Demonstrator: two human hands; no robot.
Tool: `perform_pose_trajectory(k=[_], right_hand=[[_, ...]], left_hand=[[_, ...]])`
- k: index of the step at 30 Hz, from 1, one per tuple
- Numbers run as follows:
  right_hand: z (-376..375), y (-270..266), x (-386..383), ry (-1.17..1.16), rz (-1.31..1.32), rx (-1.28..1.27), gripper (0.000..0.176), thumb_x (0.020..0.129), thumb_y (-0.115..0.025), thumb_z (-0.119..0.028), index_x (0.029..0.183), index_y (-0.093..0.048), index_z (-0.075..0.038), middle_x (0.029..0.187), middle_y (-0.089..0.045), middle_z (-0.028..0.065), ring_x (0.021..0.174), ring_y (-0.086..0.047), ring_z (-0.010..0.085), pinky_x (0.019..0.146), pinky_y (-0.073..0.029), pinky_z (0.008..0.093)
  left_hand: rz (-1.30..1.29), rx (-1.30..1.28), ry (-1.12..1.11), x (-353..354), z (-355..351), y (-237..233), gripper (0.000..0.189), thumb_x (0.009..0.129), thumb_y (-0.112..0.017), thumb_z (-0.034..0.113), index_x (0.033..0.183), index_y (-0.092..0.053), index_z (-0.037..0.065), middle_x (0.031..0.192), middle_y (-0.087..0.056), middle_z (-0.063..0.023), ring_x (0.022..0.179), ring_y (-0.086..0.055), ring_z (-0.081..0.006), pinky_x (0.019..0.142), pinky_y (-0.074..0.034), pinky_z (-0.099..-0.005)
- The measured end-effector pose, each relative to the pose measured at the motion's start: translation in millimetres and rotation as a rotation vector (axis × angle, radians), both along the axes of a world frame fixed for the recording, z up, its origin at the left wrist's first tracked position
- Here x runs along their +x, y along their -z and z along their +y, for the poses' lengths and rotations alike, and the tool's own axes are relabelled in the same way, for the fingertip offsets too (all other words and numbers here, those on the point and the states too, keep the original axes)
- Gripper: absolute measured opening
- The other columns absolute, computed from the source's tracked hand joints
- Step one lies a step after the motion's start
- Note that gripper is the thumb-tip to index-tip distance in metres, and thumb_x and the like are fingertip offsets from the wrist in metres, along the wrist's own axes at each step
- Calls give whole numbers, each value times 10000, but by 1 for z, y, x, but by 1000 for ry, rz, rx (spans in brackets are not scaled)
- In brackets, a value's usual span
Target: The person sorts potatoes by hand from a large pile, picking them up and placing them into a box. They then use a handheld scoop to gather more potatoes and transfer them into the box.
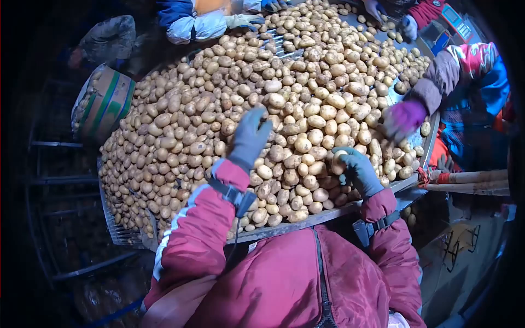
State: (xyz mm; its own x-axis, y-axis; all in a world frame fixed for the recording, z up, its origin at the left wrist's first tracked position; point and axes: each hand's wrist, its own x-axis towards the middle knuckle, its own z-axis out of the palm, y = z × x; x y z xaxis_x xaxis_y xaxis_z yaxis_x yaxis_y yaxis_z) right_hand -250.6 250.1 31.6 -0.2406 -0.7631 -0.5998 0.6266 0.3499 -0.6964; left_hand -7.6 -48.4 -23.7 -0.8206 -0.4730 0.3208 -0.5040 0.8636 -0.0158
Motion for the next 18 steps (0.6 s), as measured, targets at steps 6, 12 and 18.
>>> perform_pose_trajectory(k=[6, 12, 18], right_hand=[[36, 2, 34, 232, -246, -52, 484, 996, -609, -421, 1274, -619, -25, 1038, -688, 111, 914, -706, 245, 764, -605, 365], [56, 5, 45, 171, 27, -63, 292, 907, -612, -204, 1082, -690, 16, 862, -676, 98, 687, -654, 193, 612, -553, 322], [40, -7, 42, 153, 4, -43, 259, 898, -603, -191, 998, -704, 25, 748, -644, 97, 545, -611, 194, 497, -518, 310]], left_hand=[[230, 509, -132, -107, -7, -42, 486, 880, -718, 288, 1315, -651, 82, 1247, -633, -194, 1190, -573, -385, 1035, -466, -475], [-35, 433, -86, -95, 14, -25, 535, 887, -707, 317, 1380, -607, 134, 1195, -622, -198, 1125, -592, -390, 989, -488, -487], [68, 700, -24, -64, 63, -19, 558, 903, -694, 314, 1415, -566, 135, 1208, -631, -205, 1066, -634, -392, 990, -493, -474]])
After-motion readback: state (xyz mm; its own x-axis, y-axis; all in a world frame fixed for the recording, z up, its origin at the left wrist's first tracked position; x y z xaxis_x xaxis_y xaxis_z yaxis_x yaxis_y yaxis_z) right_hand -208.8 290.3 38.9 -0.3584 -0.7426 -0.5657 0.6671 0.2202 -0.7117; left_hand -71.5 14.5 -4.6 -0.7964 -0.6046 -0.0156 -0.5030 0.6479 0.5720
